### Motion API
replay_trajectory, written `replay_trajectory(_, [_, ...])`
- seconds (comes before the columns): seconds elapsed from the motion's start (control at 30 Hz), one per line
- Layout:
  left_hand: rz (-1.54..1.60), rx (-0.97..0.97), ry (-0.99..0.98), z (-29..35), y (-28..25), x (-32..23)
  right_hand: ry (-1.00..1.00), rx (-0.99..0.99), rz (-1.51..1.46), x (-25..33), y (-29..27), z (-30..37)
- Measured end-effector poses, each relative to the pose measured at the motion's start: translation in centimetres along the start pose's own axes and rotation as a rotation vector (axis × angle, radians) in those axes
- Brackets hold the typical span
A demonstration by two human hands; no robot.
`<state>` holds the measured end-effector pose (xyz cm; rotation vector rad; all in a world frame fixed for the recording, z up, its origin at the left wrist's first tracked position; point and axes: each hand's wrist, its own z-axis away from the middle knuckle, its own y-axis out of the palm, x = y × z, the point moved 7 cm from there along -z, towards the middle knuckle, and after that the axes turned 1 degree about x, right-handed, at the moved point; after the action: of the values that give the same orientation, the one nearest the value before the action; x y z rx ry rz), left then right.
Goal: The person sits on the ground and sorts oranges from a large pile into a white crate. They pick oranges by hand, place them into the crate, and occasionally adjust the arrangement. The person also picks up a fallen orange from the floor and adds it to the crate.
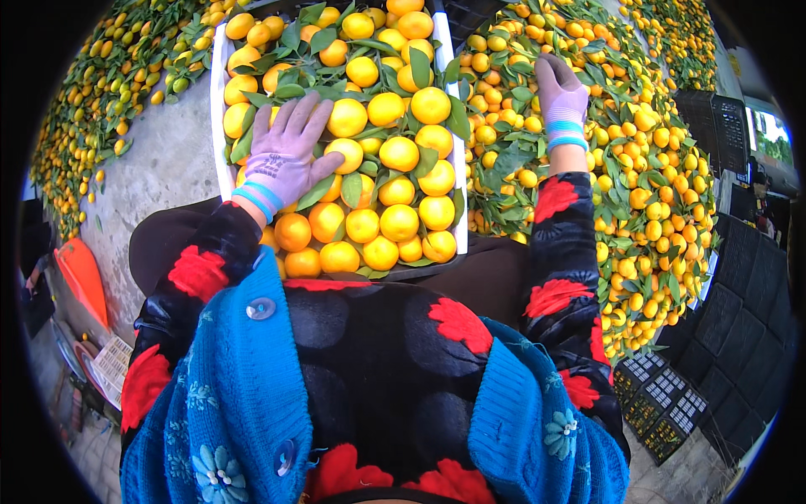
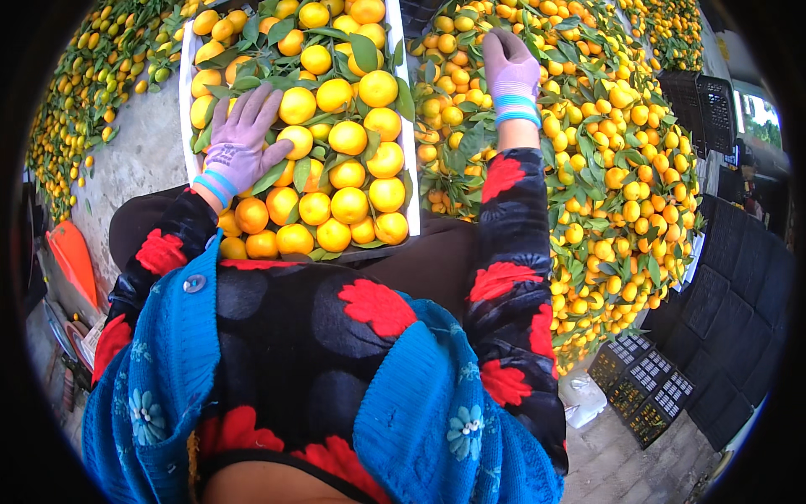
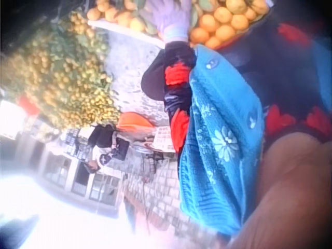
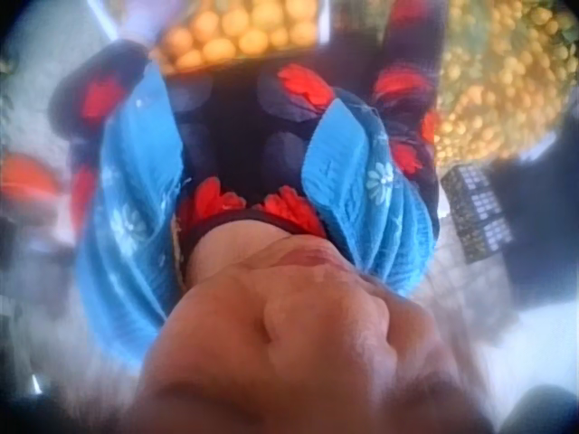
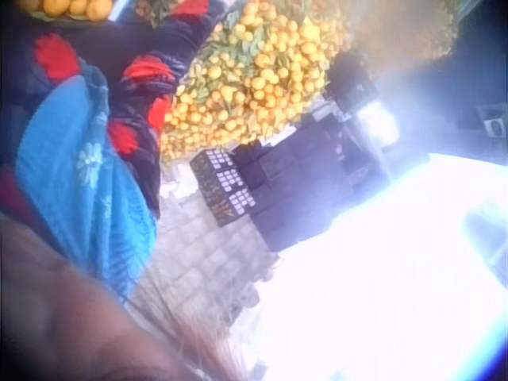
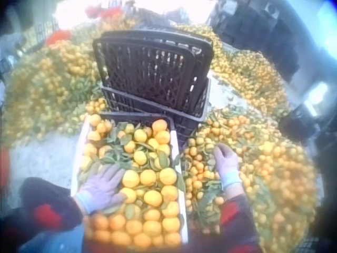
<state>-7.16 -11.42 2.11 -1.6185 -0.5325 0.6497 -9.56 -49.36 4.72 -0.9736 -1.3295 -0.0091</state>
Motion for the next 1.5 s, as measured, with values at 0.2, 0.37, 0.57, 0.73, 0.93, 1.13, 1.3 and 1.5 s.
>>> replay_trajectory(0.2, [0.000, 0.059, 0.012, -0.2, -0.3, -0.1, 0.229, 0.466, 0.585, -14.9, 2.7, -2.5])
replay_trajectory(0.37, [0.008, 0.095, -0.040, -0.6, -0.2, -0.1, 0.100, 0.701, 0.883, -20.4, 8.2, -1.6])
replay_trajectory(0.57, [-0.008, 0.107, -0.044, -0.9, -0.6, -0.2, -0.150, 0.916, 1.200, -21.1, 9.2, 2.8])
replay_trajectory(0.73, [0.008, 0.121, -0.047, -0.8, -0.6, -0.2, 0.131, 1.111, 1.271, -20.6, 4.2, 9.3])
replay_trajectory(0.93, [0.006, 0.108, -0.044, -1.0, -0.7, -0.2, 0.382, 0.891, 0.781, -19.1, 1.4, 5.9])
replay_trajectory(1.13, [0.013, 0.117, -0.049, -1.1, -0.6, -0.2, 0.173, 0.739, 0.793, -21.6, 9.0, -1.3])
replay_trajectory(1.3, [0.053, 0.146, -0.073, -1.1, -0.7, 0.1, 0.418, 1.042, 1.016, -25.5, 11.5, -2.0])
replay_trajectory(1.5, [0.095, 0.057, -0.067, -0.7, -0.8, 0.1, 0.462, 0.631, 0.821, -23.4, 7.2, 0.3])
